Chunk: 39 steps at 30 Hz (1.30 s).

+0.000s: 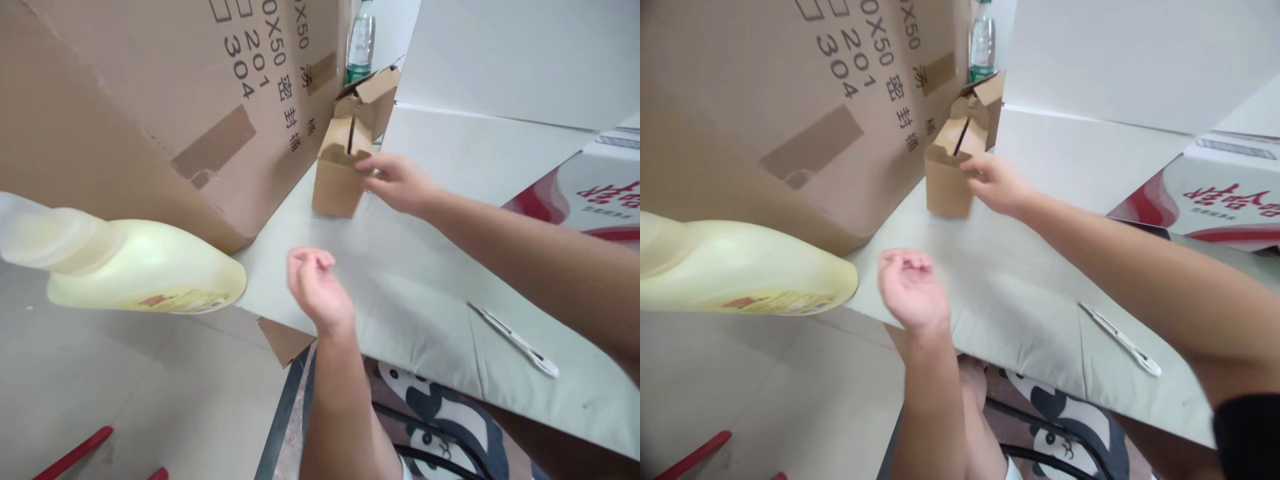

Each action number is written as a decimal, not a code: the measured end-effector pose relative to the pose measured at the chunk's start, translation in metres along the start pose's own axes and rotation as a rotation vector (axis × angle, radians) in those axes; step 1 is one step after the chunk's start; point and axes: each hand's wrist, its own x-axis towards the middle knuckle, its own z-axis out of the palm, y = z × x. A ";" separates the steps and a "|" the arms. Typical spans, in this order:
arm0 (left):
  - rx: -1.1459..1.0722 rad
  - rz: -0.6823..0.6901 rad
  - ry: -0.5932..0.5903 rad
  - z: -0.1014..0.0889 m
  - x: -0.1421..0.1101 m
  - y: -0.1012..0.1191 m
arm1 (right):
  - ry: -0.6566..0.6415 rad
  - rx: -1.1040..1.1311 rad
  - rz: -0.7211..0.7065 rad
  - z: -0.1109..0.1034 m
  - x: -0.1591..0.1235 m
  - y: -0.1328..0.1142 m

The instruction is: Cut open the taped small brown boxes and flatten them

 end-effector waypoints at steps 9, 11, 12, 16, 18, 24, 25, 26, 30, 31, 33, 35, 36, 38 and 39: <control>0.684 0.187 -0.621 0.003 -0.020 -0.005 | -0.048 0.016 -0.436 -0.090 -0.306 0.024; 0.817 0.178 -0.815 0.016 -0.039 -0.009 | -0.037 0.019 -0.424 -0.092 -0.337 0.024; 0.858 0.163 -0.883 0.022 -0.048 -0.011 | -0.022 0.020 -0.398 -0.092 -0.346 0.025; 0.925 0.139 -0.995 0.038 -0.071 -0.021 | -0.070 0.015 -0.357 -0.099 -0.357 0.024; 0.930 0.164 -0.998 0.041 -0.075 -0.025 | -0.082 0.021 -0.389 -0.105 -0.352 0.023; 0.822 0.035 -0.919 0.045 -0.075 -0.029 | -0.089 0.098 -0.420 -0.100 -0.336 0.029; 0.748 -0.017 -0.909 0.046 -0.075 -0.029 | -0.117 0.127 -0.421 -0.096 -0.334 0.031; 0.658 -0.062 -0.896 0.047 -0.075 -0.029 | -0.139 0.158 -0.428 -0.090 -0.332 0.033; 0.403 -0.201 -0.838 0.053 -0.075 -0.026 | -0.210 0.165 -0.458 -0.072 -0.326 0.037; 0.391 -0.233 -0.835 0.055 -0.075 -0.025 | -0.209 0.153 -0.471 -0.071 -0.324 0.037; 0.365 -0.269 -0.840 0.057 -0.075 -0.024 | -0.163 0.114 -0.486 -0.071 -0.323 0.040; 0.321 -0.265 -0.833 0.057 -0.075 -0.023 | -0.048 0.019 -0.477 -0.077 -0.325 0.046; 0.309 -0.254 -0.822 0.057 -0.076 -0.023 | 0.027 -0.051 -0.448 -0.080 -0.326 0.051; 0.353 -0.219 -0.804 0.056 -0.076 -0.024 | 0.182 -0.171 -0.336 -0.086 -0.329 0.063; 0.387 -0.196 -0.799 0.055 -0.075 -0.025 | 0.258 -0.198 -0.264 -0.087 -0.329 0.070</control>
